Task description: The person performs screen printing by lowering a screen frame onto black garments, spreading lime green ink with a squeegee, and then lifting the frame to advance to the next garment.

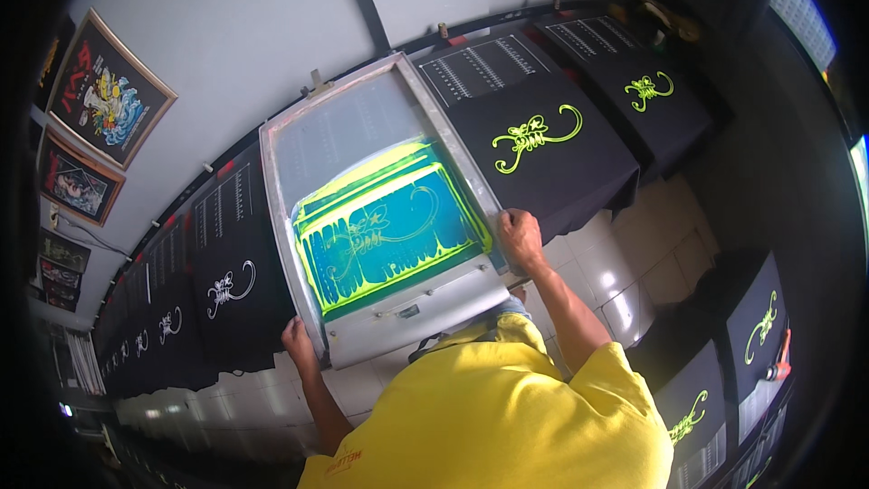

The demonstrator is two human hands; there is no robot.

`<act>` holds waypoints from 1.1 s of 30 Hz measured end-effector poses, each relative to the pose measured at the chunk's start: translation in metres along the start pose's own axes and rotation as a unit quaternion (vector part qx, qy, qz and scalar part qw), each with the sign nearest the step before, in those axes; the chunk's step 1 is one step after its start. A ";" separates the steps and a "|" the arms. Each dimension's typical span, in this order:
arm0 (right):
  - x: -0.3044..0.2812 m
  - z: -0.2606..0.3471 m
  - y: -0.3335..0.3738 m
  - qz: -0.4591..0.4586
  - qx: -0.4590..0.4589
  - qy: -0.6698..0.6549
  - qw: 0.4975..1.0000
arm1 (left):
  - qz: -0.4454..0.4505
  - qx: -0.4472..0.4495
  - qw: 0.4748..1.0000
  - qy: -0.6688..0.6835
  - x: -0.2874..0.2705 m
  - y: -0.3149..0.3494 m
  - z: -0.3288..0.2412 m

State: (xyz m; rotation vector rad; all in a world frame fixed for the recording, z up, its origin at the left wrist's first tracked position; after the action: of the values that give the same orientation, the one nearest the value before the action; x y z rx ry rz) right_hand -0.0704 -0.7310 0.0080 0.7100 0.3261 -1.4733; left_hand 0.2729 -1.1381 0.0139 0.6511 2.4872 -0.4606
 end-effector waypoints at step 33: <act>0.004 0.004 -0.002 -0.025 -0.073 -0.003 0.997 | -0.004 0.045 0.999 -0.028 0.014 -0.008 0.027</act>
State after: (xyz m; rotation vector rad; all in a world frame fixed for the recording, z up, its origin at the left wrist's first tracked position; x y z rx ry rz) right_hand -0.0725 -0.7365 0.0080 0.5837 0.4451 -1.4827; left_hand 0.2688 -1.1514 -0.0144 0.6556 2.4280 -0.5885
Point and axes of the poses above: each hand's wrist, its own y-axis away from the middle knuckle, its own x-axis out of the palm, z = x × y, the point moved 4 cm from there along -y, towards the middle knuckle, and after that the axes turned 14 degrees about x, right-handed, at the moved point
